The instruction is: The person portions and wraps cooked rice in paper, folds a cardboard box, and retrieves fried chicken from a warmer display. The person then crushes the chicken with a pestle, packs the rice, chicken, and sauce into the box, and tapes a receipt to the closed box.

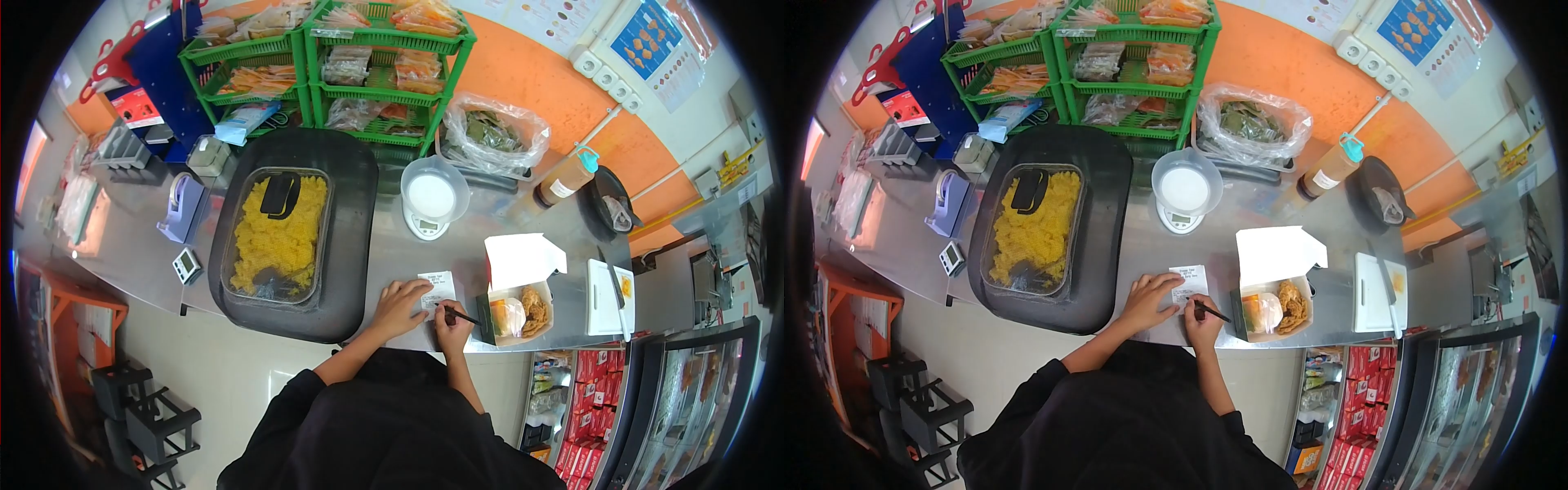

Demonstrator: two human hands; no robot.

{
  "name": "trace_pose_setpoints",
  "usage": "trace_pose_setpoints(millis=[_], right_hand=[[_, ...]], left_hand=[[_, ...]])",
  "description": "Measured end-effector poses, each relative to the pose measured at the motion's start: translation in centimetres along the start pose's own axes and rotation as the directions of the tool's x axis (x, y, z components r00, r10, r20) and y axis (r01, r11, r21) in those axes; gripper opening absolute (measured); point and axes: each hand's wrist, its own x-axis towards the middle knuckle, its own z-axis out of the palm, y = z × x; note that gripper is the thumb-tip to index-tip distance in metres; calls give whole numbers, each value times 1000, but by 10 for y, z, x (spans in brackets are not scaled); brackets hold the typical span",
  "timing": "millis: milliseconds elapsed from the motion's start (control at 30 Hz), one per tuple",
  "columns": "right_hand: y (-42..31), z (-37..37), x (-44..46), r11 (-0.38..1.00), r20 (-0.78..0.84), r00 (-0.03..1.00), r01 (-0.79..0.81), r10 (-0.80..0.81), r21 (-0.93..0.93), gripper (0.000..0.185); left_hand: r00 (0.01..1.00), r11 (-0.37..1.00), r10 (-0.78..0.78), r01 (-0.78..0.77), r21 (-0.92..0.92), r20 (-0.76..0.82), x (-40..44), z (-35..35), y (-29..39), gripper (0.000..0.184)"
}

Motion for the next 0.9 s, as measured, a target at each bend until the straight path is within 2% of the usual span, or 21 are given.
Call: trace_pose_setpoints(millis=[67,167,400,500,567,700,767,800,867,900], right_hand=[[1,-2,2,992,35,996,-81,78,101,8],[-9,-2,8,980,37,994,-111,106,165,8],[-4,0,12,979,91,992,-103,88,177,7],[-2,-1,12,997,88,996,-35,29,74,9],[-9,1,11,997,4,998,-57,57,56,11],[-25,-4,13,991,-59,995,-75,82,113,13],[-27,-17,17,979,92,996,24,-6,-201,26],[-31,-21,22,980,97,995,29,-10,-199,26],[-38,-26,35,930,346,938,133,-8,-342,39],[-41,-28,37,941,337,941,114,0,-318,43]], left_hand=[[1000,1000,2,-2,6,4,0,0,0,54],[1000,1000,8,-8,12,-1,0,0,-1,55],[1000,1000,6,-6,7,3,0,1,-1,55],[1000,1000,12,-12,25,-10,0,2,-1,55],[1000,999,14,-14,33,-8,0,2,-2,56],[1000,999,2,-1,32,-13,-2,3,0,58],[1000,999,-6,7,33,-27,-2,5,0,58],[1000,999,-6,7,33,-28,-3,4,1,59],[999,999,-22,24,36,-35,-3,3,4,59],[999,999,-37,38,38,-38,-4,3,5,59]])
